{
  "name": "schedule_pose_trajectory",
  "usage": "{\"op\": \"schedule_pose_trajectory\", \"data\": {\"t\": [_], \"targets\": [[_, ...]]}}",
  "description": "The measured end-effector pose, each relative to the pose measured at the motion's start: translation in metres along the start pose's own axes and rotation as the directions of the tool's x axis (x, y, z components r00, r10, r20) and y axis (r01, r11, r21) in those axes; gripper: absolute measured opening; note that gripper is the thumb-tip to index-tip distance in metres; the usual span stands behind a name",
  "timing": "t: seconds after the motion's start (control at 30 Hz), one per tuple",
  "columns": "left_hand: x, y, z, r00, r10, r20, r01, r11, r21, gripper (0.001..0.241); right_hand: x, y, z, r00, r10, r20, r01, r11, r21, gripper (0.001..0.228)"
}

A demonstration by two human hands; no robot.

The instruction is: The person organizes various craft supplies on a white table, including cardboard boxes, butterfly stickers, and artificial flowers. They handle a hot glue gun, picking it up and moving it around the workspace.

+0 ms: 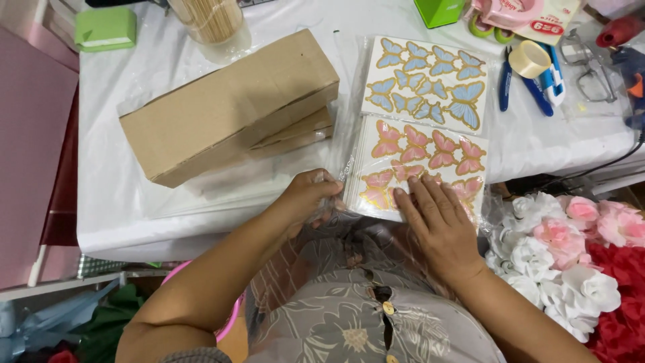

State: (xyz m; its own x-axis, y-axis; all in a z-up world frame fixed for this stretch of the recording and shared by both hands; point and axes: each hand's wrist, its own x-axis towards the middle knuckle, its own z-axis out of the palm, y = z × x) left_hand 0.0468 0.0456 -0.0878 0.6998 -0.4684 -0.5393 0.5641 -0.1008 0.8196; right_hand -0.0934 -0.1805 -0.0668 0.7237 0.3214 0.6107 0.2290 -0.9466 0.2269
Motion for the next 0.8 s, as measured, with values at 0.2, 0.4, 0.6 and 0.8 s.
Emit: {"op": "schedule_pose_trajectory", "data": {"t": [0.2,0.4,0.6,0.8], "targets": [[-0.014,0.020,0.006,0.997,0.008,0.080,0.004,0.988,-0.156,0.021,0.028,0.022,-0.031,0.995,-0.042,0.093,0.045,0.998,-0.032,0.044],[-0.048,0.069,0.004,0.955,0.244,0.167,-0.198,0.948,-0.249,0.045,0.069,0.089,-0.074,0.757,-0.095,0.647,-0.034,0.982,0.183,0.084],[-0.061,0.080,0.013,0.654,0.756,0.030,-0.754,0.649,0.103,0.058,0.168,0.145,-0.071,0.215,0.001,0.977,-0.262,0.963,0.056,0.074],[-0.053,0.072,0.033,0.403,0.904,0.140,-0.885,0.346,0.313,0.050,0.215,0.183,-0.002,0.039,-0.059,0.998,-0.852,0.520,0.064,0.047]]}}
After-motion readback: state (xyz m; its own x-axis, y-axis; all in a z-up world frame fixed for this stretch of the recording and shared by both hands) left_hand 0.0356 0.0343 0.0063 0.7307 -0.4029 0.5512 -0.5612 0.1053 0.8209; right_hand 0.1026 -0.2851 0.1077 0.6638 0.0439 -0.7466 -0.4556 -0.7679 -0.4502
